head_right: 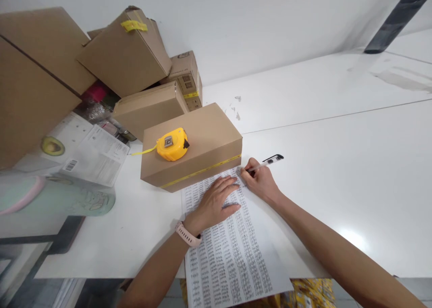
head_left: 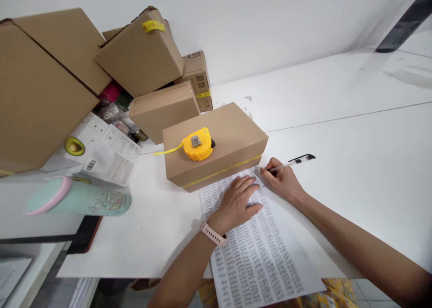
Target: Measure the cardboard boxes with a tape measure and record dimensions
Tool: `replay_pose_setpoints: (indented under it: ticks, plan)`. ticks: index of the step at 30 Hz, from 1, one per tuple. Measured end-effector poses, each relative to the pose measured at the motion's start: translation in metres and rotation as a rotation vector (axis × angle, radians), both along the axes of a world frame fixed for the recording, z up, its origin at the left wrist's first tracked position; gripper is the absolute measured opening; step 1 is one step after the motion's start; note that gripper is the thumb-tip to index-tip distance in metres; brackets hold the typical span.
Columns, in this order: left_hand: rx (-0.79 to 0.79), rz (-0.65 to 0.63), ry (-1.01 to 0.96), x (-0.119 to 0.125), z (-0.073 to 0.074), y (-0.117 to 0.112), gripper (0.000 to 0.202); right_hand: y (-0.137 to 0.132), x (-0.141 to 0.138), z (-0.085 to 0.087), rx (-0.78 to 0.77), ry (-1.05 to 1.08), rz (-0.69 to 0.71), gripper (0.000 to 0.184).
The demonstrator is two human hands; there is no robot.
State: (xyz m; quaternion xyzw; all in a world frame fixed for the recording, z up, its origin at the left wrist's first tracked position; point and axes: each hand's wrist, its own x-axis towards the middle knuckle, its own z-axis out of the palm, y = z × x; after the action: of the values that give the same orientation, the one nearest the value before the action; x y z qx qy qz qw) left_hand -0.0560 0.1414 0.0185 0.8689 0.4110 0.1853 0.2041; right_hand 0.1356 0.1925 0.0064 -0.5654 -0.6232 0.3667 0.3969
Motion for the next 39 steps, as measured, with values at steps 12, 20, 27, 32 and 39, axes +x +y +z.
replay_pose_setpoints:
  ticks: [12, 20, 27, 32, 39]
  plan:
    - [0.008, 0.002, 0.004, -0.0005, -0.0008, 0.0002, 0.045, -0.0007, -0.0004, 0.0051, -0.011, -0.017, 0.003, 0.023]
    - [-0.001, -0.001, 0.009, 0.0001, 0.0001, 0.0004, 0.045, -0.0008, -0.0007, 0.0052, -0.006, -0.022, 0.004, 0.022]
    - [-0.001, 0.0, 0.011, 0.0001, 0.0012, 0.0003, 0.044, -0.001, -0.0009, 0.007, 0.001, -0.033, -0.008, 0.022]
    - [0.008, -0.001, 0.01, -0.0001, 0.0008, 0.0001, 0.045, -0.0009, -0.0011, 0.0066, -0.004, -0.015, -0.024, 0.022]
    - [0.004, 0.001, 0.011, 0.0003, 0.0012, 0.0, 0.046, -0.0002, 0.0, 0.0045, -0.011, -0.006, -0.016, 0.022]
